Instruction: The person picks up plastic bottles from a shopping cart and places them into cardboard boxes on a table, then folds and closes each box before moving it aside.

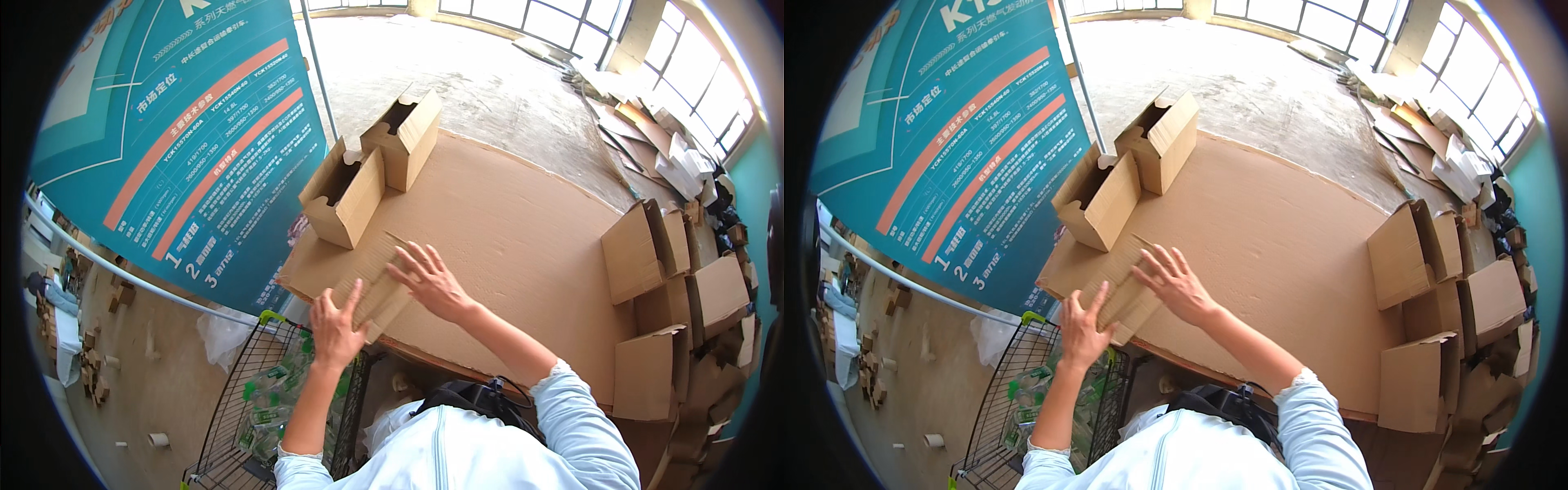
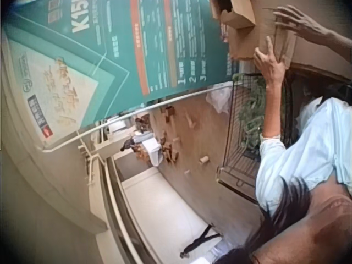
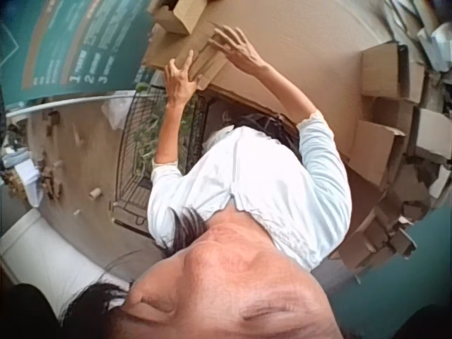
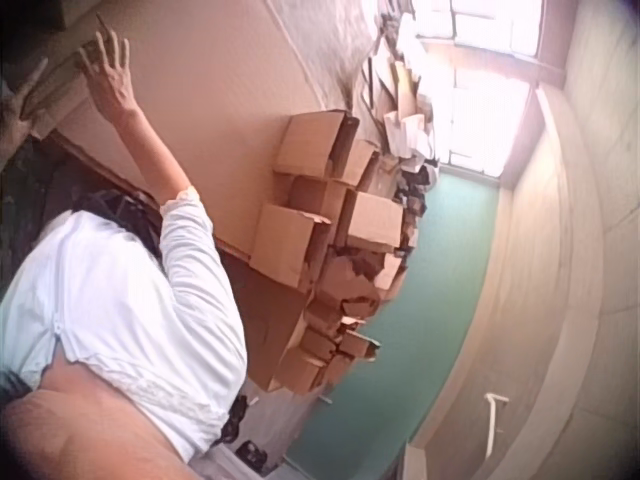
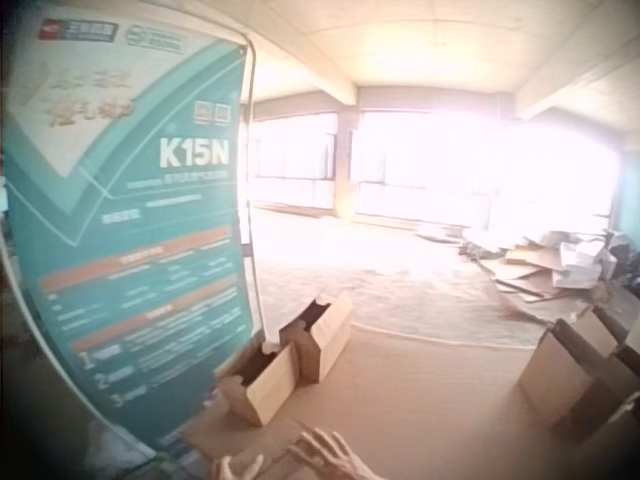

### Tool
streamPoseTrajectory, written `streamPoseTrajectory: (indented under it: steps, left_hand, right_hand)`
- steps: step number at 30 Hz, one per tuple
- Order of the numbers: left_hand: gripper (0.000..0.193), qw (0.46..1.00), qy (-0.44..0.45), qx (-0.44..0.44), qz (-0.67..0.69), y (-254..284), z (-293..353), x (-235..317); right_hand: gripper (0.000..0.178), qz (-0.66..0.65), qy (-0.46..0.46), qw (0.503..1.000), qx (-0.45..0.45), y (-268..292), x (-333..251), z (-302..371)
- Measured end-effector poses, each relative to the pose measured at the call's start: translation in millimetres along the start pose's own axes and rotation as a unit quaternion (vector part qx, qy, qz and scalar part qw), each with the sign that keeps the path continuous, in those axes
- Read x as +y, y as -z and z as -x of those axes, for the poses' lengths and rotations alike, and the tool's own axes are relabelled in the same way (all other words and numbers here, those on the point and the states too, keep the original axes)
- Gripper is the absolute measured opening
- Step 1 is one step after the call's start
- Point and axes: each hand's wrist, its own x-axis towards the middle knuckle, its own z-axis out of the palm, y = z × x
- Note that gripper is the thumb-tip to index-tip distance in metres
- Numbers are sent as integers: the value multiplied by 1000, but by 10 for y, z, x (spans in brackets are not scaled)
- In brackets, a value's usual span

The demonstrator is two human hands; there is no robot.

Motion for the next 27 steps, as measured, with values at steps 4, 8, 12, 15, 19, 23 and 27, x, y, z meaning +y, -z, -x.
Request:
streamPoseTrajectory:
  steps: [4,8,12,15,19,23,27]
  left_hand:
    - [86,997,46,44,-42,70,-40,-428]
    - [83,998,-3,35,-49,124,-44,-475]
    - [80,998,-22,51,14,-65,-240,-497]
    - [79,996,-46,65,36,-156,-544,-386]
    - [77,994,-68,84,29,-445,-1015,-9]
    - [73,993,-62,99,21,-865,-1595,401]
    - [70,990,-31,134,12,-1194,-2342,828]
  right_hand:
    - [81,-58,0,998,17,-201,-392,-298]
    - [89,-173,-67,983,8,-180,-647,-269]
    - [91,-215,-103,971,27,-256,-658,-161]
    - [91,-223,-120,967,24,-275,-513,-33]
    - [89,-233,-201,951,10,-149,-341,229]
    - [86,-204,-265,942,17,-98,-233,691]
    - [85,-162,-348,923,6,-8,-281,1244]
